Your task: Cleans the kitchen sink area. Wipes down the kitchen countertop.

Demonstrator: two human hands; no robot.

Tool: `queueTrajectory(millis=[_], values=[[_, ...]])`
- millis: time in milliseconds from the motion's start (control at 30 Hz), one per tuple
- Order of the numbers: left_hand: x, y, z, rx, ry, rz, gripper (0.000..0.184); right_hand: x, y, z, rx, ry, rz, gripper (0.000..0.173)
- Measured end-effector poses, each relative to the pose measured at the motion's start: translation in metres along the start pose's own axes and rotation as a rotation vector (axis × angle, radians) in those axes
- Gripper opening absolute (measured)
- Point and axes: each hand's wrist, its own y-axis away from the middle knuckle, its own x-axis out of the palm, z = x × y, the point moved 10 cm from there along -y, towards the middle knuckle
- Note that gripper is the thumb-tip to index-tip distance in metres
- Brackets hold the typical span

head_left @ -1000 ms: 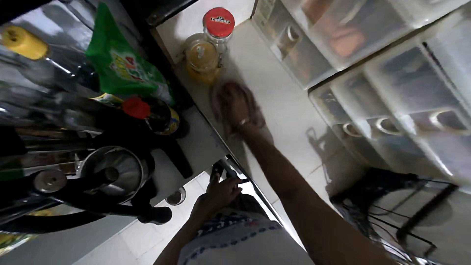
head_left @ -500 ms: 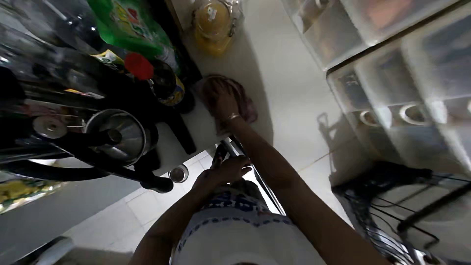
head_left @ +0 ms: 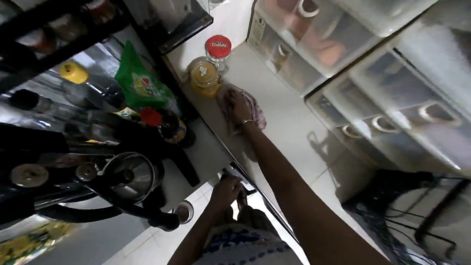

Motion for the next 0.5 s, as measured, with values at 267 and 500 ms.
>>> queueTrajectory(millis=[267,500], values=[[-0.184,-0.048,-0.117,0.158,-0.060,-0.988,0.047,-0.027,-0.018,-0.038,0.159,0.021,-0.142,0.045],[-0.259,-0.155,-0.141,-0.007,-0.328,-1.012,0.068,-0.097,0.102,-0.155,0.438,-0.021,-0.363,0.045]])
